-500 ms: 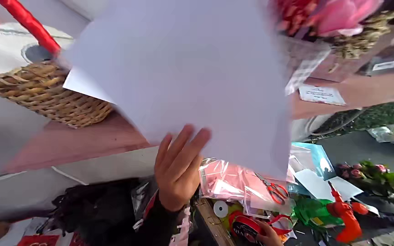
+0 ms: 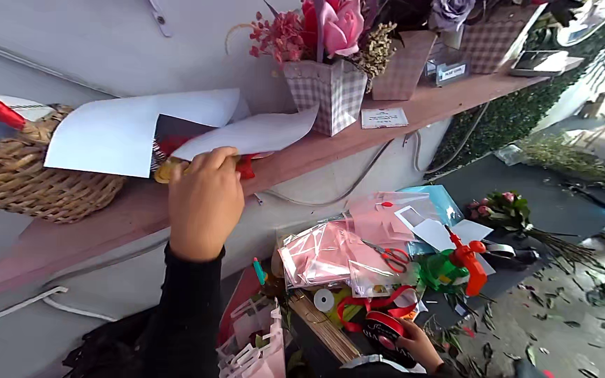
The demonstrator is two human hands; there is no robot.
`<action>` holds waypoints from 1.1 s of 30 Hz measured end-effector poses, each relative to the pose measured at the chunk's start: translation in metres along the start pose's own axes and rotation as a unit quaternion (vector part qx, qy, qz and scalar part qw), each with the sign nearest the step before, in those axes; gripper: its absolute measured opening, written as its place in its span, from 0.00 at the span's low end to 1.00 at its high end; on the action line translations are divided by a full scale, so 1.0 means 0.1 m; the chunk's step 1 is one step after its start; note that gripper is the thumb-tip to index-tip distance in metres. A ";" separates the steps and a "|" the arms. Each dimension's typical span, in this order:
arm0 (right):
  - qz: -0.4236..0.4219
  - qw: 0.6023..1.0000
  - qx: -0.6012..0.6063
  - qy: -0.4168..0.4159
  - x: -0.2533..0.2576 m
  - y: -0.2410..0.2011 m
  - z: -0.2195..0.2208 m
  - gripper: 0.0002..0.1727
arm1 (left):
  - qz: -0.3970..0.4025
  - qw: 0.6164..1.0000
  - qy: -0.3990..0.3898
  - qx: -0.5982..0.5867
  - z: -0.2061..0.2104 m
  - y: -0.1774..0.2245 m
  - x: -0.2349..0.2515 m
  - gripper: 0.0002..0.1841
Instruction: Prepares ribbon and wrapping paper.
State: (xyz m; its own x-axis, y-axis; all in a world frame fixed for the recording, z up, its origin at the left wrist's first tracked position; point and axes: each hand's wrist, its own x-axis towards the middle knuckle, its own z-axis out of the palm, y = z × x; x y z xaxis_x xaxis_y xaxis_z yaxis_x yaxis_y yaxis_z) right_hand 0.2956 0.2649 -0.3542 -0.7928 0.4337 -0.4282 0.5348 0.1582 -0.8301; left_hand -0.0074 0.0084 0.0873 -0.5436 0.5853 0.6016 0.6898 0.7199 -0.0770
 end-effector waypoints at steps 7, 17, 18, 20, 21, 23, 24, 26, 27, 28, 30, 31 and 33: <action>-0.047 0.991 0.099 0.079 -0.10 -0.08 -0.14 0.32 | 0.085 0.983 0.001 -0.161 0.22 -0.22 0.44 0.16; -0.265 0.916 0.278 0.117 -0.27 -0.77 -0.82 0.26 | 0.232 0.943 0.119 -0.205 0.66 -0.29 0.11 0.19; -0.259 0.921 0.266 0.118 -0.26 -0.82 -0.82 0.27 | 0.230 0.941 0.156 -0.193 0.75 -0.34 0.03 0.18; -0.264 0.944 0.170 0.105 -0.25 -0.87 -0.78 0.26 | 0.214 0.943 0.180 -0.179 0.86 -0.46 -0.18 0.17; -0.277 0.952 0.093 0.087 -0.26 -0.87 -0.74 0.26 | 0.202 0.944 0.185 -0.183 0.89 -0.50 -0.34 0.17; -0.292 0.955 -0.048 0.020 -0.30 -0.83 -0.60 0.23 | 0.159 0.941 0.243 -0.172 0.86 -0.44 -0.77 0.15; -0.298 0.951 -0.081 -0.022 -0.33 -0.78 -0.50 0.22 | 0.121 0.933 0.283 -0.186 0.87 -0.33 -1.02 0.13; -0.318 0.936 -0.110 -0.107 -0.41 -0.72 -0.31 0.21 | 0.058 0.909 0.281 -0.301 1.00 0.07 -1.51 0.12; -0.334 0.922 -0.128 -0.146 -0.44 -0.75 -0.23 0.21 | 0.042 0.906 0.194 -0.374 1.11 0.35 -1.71 0.13; -0.352 0.906 -0.157 -0.175 -0.47 -0.83 -0.17 0.22 | 0.041 0.892 0.056 -0.446 1.26 0.66 -1.88 0.14; -0.405 0.865 -0.225 -0.193 -0.51 -1.03 -0.12 0.23 | 0.065 0.789 -0.232 -0.565 1.72 1.19 -2.17 0.25; -0.430 0.847 -0.240 -0.202 -0.52 -1.14 -0.14 0.24 | 0.083 0.728 -0.340 -0.589 1.98 1.39 -2.28 0.31; -0.467 0.825 -0.222 -0.226 -0.54 -1.36 -0.32 0.24 | 0.117 0.666 -0.446 -0.586 2.39 1.59 -2.46 0.30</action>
State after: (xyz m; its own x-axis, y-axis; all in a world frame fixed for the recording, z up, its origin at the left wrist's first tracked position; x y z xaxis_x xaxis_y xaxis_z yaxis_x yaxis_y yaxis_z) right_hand 0.2748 0.2484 -0.2071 -0.8944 -0.4206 0.1524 -0.3971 0.5896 -0.7033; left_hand 0.1215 0.0684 -0.2627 -0.0622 0.9956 -0.0704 0.4215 0.0902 0.9024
